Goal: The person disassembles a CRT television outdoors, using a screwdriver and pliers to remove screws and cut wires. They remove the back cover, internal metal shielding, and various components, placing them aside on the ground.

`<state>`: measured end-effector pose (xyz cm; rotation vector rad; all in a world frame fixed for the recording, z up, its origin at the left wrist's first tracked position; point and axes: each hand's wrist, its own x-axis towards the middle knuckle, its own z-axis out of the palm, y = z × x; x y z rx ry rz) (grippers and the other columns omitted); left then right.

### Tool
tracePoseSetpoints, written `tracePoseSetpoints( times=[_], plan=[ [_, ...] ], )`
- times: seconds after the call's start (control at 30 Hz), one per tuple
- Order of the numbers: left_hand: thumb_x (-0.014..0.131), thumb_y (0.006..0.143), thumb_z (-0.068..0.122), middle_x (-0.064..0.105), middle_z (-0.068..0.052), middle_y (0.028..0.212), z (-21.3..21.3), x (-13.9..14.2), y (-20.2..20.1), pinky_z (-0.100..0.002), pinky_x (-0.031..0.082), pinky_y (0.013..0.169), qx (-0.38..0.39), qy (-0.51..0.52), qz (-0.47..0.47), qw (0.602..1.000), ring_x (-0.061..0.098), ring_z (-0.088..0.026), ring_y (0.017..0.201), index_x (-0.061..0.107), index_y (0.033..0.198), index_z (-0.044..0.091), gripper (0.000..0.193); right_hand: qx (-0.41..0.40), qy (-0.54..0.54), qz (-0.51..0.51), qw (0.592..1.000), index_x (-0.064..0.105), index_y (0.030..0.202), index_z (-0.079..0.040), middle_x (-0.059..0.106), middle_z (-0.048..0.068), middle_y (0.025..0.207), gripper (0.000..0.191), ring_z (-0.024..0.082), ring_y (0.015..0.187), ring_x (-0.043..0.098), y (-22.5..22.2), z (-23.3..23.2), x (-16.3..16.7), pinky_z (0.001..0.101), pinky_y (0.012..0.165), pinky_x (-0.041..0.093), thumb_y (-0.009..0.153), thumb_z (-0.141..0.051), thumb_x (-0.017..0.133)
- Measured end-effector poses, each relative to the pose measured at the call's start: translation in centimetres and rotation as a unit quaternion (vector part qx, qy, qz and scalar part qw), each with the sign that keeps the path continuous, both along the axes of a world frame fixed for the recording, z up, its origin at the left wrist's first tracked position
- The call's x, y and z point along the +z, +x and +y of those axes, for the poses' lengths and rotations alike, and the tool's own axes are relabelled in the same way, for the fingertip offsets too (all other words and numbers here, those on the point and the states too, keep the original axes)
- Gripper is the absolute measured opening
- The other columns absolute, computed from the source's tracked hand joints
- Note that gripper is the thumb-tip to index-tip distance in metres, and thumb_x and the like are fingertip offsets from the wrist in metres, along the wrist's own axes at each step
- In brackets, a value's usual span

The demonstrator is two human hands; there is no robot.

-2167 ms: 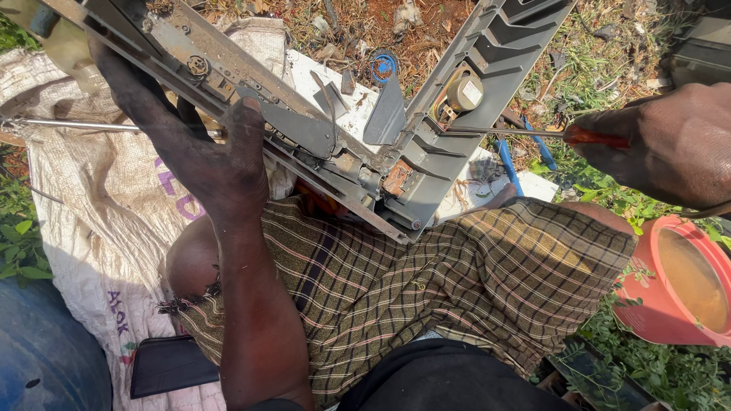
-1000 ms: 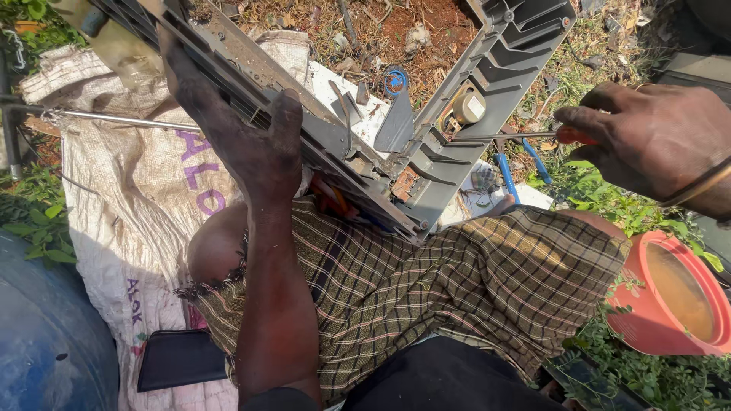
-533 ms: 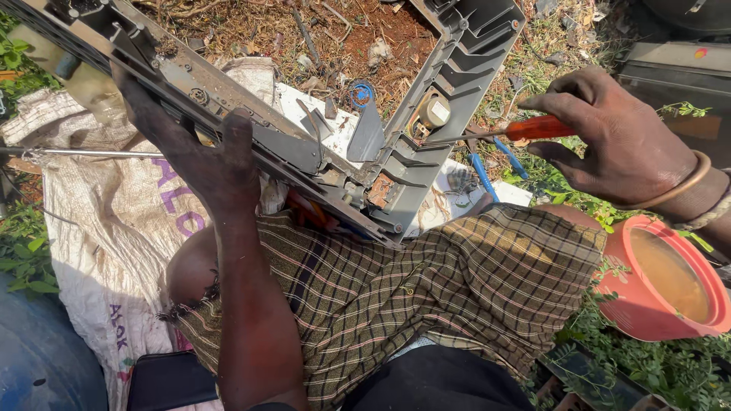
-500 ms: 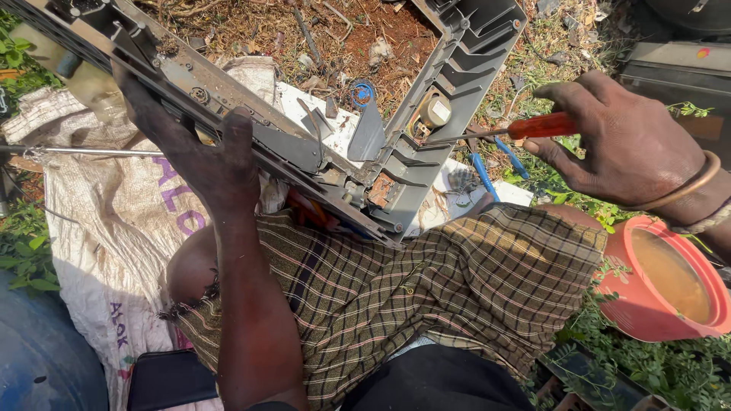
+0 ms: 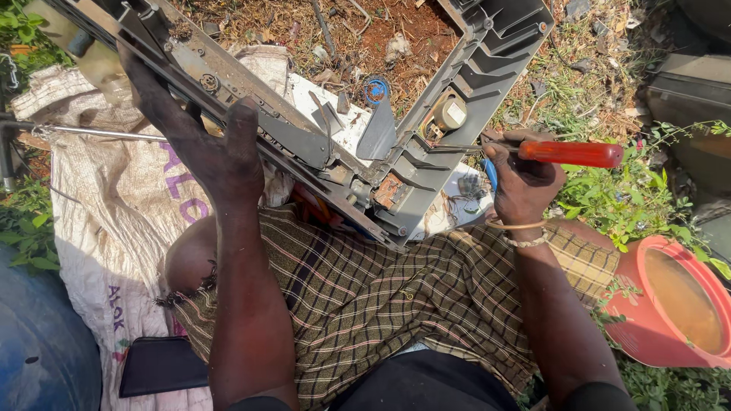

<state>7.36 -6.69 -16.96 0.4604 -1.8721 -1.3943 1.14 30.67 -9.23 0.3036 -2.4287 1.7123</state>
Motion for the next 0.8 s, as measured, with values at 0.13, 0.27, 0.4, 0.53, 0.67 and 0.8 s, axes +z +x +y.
tracePoseSetpoints(
  times=[0.13, 0.27, 0.4, 0.53, 0.67, 0.8],
  plan=[
    [0.079, 0.099, 0.065, 0.019, -0.013, 0.172, 0.0, 0.0, -0.1, -0.043, 0.044, 0.121, -0.019, 0.041, 0.014, 0.999, 0.032, -0.028, 0.158, 0.011, 0.167, 0.014, 0.109, -0.024, -0.052, -0.015, 0.998, 0.055, 0.137, -0.002, 0.073, 0.016, 0.112, 0.047, 0.024, 0.113, 0.074, -0.5, 1.9, -2.6, 0.0347, 0.102, 0.059, 0.096, -0.001, 0.080],
    [0.081, 0.101, 0.059, 0.020, -0.011, 0.172, 0.0, -0.3, 0.1, -0.041, 0.043, 0.123, -0.025, 0.049, 0.029, 0.998, 0.031, -0.026, 0.159, 0.010, 0.167, 0.015, 0.107, 0.024, -0.069, 0.016, 0.997, 0.056, 0.131, 0.001, 0.072, 0.018, 0.123, 0.030, 0.023, 0.117, 0.071, -1.2, 1.8, -2.7, 0.0329, 0.108, 0.058, 0.107, 0.004, 0.074],
    [0.078, 0.100, 0.057, 0.020, -0.008, 0.170, 0.2, -0.7, 0.2, -0.039, 0.041, 0.125, -0.031, 0.056, 0.041, 0.997, 0.028, -0.023, 0.160, 0.010, 0.169, 0.017, 0.105, -0.016, -0.012, 0.011, 1.000, 0.057, 0.135, 0.002, 0.073, 0.018, 0.114, 0.039, 0.023, 0.111, 0.072, -1.2, 1.6, -3.3, 0.0342, 0.103, 0.059, 0.102, 0.005, 0.077],
    [0.078, 0.101, 0.056, 0.019, -0.008, 0.171, 0.2, -0.9, 0.2, -0.039, 0.040, 0.125, -0.026, 0.050, 0.038, 0.998, 0.028, -0.023, 0.160, 0.010, 0.167, 0.017, 0.103, 0.058, -0.057, -0.006, 0.997, 0.053, 0.141, -0.001, 0.072, 0.016, 0.134, 0.034, 0.020, 0.126, 0.071, -1.0, 2.7, -3.8, 0.0319, 0.114, 0.056, 0.111, -0.001, 0.069],
    [0.078, 0.098, 0.059, 0.020, -0.007, 0.170, 0.0, -1.3, 0.1, -0.039, 0.043, 0.122, -0.020, 0.027, 0.032, 0.999, 0.030, -0.023, 0.159, 0.011, 0.168, 0.019, 0.104, -0.005, 0.033, 0.042, 0.999, 0.065, 0.126, 0.003, 0.071, 0.019, 0.116, 0.024, 0.022, 0.109, 0.072, -1.0, 3.0, -3.9, 0.0339, 0.101, 0.059, 0.105, 0.004, 0.077],
    [0.075, 0.099, 0.063, 0.016, -0.008, 0.171, -0.2, -2.0, 0.1, -0.040, 0.043, 0.118, -0.017, 0.014, 0.026, 0.999, 0.030, -0.024, 0.159, 0.011, 0.170, 0.021, 0.105, 0.038, -0.020, 0.011, 0.999, 0.058, 0.137, 0.001, 0.072, 0.018, 0.127, 0.032, 0.021, 0.121, 0.071, -1.1, 2.5, -3.6, 0.0327, 0.108, 0.057, 0.109, 0.000, 0.073]
  ],
)
